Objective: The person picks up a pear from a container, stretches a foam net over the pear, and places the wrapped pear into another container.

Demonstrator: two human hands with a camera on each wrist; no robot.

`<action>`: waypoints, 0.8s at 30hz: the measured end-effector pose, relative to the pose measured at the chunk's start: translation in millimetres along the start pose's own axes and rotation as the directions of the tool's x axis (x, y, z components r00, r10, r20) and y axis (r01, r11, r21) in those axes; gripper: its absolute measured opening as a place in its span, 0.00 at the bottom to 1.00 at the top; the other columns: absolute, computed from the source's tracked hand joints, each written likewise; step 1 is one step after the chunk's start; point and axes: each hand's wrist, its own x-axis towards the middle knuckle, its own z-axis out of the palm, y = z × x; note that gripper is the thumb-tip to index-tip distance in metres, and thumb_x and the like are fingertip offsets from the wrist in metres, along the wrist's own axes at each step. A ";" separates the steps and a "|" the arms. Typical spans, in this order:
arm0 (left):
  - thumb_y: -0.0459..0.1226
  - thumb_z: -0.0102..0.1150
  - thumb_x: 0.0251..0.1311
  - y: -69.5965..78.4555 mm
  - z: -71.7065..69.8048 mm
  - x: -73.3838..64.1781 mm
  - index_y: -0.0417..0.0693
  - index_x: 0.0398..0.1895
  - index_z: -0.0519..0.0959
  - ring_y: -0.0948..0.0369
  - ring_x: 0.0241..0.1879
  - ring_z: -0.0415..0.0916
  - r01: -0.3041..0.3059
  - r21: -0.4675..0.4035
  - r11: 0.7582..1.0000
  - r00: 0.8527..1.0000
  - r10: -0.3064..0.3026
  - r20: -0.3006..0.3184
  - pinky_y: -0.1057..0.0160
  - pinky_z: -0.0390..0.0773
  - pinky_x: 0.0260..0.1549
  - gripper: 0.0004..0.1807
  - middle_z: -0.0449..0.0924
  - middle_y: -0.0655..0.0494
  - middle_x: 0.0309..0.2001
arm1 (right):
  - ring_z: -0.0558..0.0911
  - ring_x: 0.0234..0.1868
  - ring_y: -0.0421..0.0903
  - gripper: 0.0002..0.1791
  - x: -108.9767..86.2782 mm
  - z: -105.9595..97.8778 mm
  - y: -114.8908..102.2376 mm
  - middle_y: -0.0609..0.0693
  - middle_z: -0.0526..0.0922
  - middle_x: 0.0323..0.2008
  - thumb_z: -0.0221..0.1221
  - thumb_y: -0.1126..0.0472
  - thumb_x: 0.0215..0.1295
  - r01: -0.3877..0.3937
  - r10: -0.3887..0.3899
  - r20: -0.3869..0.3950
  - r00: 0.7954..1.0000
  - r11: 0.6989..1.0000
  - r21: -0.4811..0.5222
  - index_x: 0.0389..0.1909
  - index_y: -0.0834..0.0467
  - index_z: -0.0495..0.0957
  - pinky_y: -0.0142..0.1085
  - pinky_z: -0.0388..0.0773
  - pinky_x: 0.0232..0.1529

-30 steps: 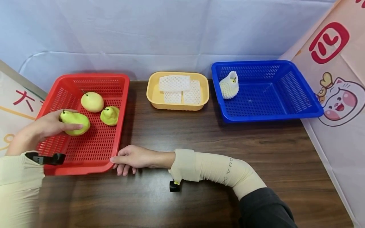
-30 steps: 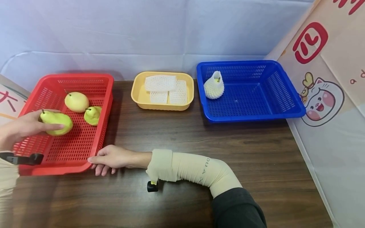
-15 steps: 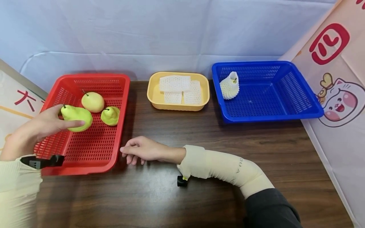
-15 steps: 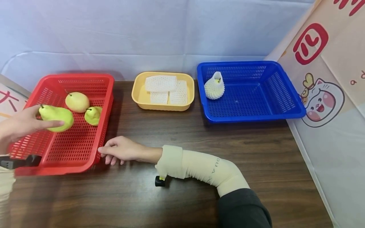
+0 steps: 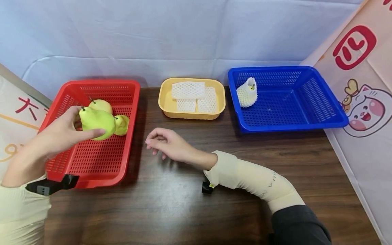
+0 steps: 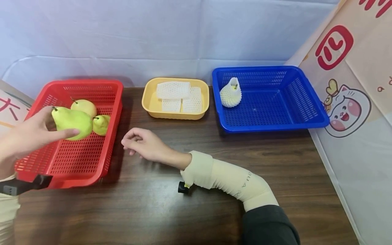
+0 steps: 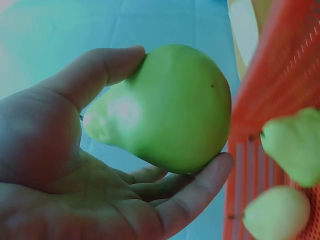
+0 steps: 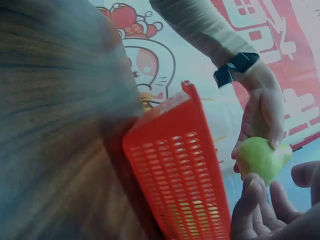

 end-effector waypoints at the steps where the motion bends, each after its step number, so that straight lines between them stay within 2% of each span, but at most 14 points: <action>1: 0.39 0.66 0.67 4.0 3.3 -1.8 0.31 0.70 0.52 0.70 0.41 0.72 -0.008 -0.004 1.000 1.000 0.008 -0.005 0.76 0.77 0.35 0.40 0.70 0.37 0.56 | 0.83 0.34 0.46 0.10 -1.3 -2.6 -2.0 0.58 0.83 0.39 0.57 0.63 0.75 0.025 -0.025 -0.013 1.000 1.000 -0.003 0.49 0.67 0.76 0.40 0.80 0.27; 2: 0.39 0.66 0.67 7.9 6.2 -3.1 0.31 0.70 0.52 0.69 0.42 0.73 -0.019 -0.011 1.000 1.000 0.019 -0.011 0.76 0.77 0.35 0.40 0.70 0.37 0.56 | 0.83 0.36 0.47 0.10 -2.5 -5.1 -4.2 0.56 0.83 0.41 0.57 0.64 0.75 0.052 -0.052 -0.027 0.998 0.999 -0.005 0.51 0.66 0.76 0.43 0.81 0.29; 5: 0.39 0.68 0.65 19.3 15.3 -5.2 0.34 0.70 0.55 0.59 0.48 0.73 -0.052 -0.023 0.998 0.998 0.052 -0.019 0.77 0.78 0.36 0.40 0.71 0.38 0.57 | 0.83 0.43 0.47 0.15 -5.7 -12.1 -9.8 0.57 0.81 0.50 0.59 0.67 0.72 0.147 -0.148 -0.052 0.988 0.989 -0.016 0.57 0.66 0.74 0.45 0.83 0.35; 9: 0.40 0.72 0.62 32.9 27.9 -5.5 0.36 0.69 0.59 0.46 0.55 0.74 -0.091 -0.026 0.996 0.996 0.090 -0.023 0.79 0.77 0.39 0.40 0.73 0.39 0.57 | 0.80 0.56 0.45 0.27 -9.2 -19.6 -13.8 0.55 0.74 0.65 0.62 0.69 0.69 0.254 -0.257 -0.042 0.966 0.965 -0.065 0.67 0.64 0.68 0.38 0.83 0.45; 13: 0.42 0.74 0.60 43.3 41.3 -4.4 0.35 0.68 0.62 0.43 0.57 0.75 -0.128 -0.027 0.991 0.992 0.127 -0.020 0.80 0.76 0.40 0.40 0.75 0.39 0.58 | 0.73 0.66 0.45 0.39 -11.5 -23.8 -15.3 0.52 0.64 0.74 0.65 0.71 0.65 0.344 -0.344 0.013 0.939 0.935 -0.082 0.75 0.62 0.61 0.42 0.83 0.53; 16: 0.42 0.74 0.59 49.4 52.0 -3.2 0.35 0.67 0.64 0.43 0.57 0.77 -0.161 -0.029 0.987 0.987 0.160 -0.031 0.78 0.77 0.42 0.40 0.75 0.40 0.58 | 0.69 0.70 0.44 0.46 -12.2 -26.0 -15.7 0.51 0.59 0.77 0.68 0.72 0.62 0.380 -0.377 0.050 0.925 0.922 -0.079 0.78 0.60 0.56 0.44 0.81 0.56; 20: 0.43 0.76 0.57 56.6 67.9 -3.2 0.36 0.67 0.66 0.43 0.56 0.78 -0.199 -0.050 0.979 0.979 0.196 -0.059 0.62 0.84 0.47 0.40 0.75 0.42 0.58 | 0.66 0.72 0.42 0.51 -13.9 -29.4 -17.3 0.47 0.56 0.78 0.70 0.71 0.60 0.379 -0.371 0.083 0.925 0.920 -0.101 0.80 0.57 0.52 0.40 0.79 0.59; 24: 0.44 0.77 0.56 63.3 81.9 -2.0 0.37 0.67 0.65 0.45 0.56 0.78 -0.207 -0.060 0.977 0.977 0.202 -0.072 0.48 0.83 0.49 0.41 0.74 0.44 0.58 | 0.65 0.72 0.43 0.51 -16.6 -33.4 -18.2 0.49 0.57 0.78 0.71 0.70 0.59 0.384 -0.374 0.097 0.923 0.914 -0.131 0.80 0.58 0.54 0.38 0.78 0.61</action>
